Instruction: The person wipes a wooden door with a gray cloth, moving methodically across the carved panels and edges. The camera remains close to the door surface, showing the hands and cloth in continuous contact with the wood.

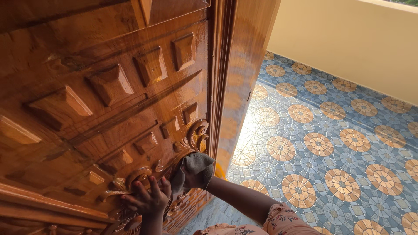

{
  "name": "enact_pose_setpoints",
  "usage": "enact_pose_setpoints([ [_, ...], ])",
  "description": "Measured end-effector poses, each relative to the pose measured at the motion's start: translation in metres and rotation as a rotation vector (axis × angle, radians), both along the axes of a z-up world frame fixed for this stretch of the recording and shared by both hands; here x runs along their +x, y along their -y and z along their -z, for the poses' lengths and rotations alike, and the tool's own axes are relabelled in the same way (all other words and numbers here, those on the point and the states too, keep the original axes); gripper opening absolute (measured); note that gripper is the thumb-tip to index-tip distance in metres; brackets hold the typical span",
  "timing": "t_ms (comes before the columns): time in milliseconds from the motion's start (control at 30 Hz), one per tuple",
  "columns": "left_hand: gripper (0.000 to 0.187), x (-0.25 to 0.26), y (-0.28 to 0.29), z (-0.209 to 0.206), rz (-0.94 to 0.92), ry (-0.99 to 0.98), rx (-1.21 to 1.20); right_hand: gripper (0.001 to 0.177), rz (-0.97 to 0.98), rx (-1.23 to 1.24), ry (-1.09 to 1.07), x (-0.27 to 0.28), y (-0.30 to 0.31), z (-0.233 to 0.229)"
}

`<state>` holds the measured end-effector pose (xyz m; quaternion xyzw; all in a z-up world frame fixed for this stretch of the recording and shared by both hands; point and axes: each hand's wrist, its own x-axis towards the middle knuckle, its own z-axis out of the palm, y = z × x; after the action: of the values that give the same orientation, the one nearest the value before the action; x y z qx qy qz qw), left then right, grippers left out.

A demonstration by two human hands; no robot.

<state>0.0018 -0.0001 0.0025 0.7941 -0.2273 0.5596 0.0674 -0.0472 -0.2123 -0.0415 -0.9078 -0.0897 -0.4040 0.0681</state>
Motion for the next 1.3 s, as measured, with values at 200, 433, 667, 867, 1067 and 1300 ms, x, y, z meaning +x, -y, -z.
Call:
enact_pose_setpoints([
  [200,0.077,-0.004,-0.003,-0.005,0.017,-0.01,0.013,0.054,-0.076,-0.043,-0.066,-0.038,0.003,-0.029],
  [433,0.08,-0.004,-0.003,-0.006,0.009,-0.014,0.023,0.062,-0.056,-0.111,0.136,-0.009,0.022,-0.059],
  [667,0.08,-0.002,-0.004,-0.002,-0.01,-0.008,0.034,0.08,-0.058,-0.008,0.319,0.016,0.048,-0.183],
  [867,0.082,-0.001,-0.001,0.004,-0.025,-0.017,0.03,0.085,0.135,0.129,0.502,0.009,0.08,-0.3],
  [1067,0.084,0.006,-0.002,0.009,0.001,-0.015,0.038,0.078,0.174,0.286,0.535,0.01,0.088,-0.279],
  [1300,0.078,0.005,0.0,0.009,0.004,0.004,0.018,0.073,0.096,0.198,0.529,0.009,0.116,-0.157],
])
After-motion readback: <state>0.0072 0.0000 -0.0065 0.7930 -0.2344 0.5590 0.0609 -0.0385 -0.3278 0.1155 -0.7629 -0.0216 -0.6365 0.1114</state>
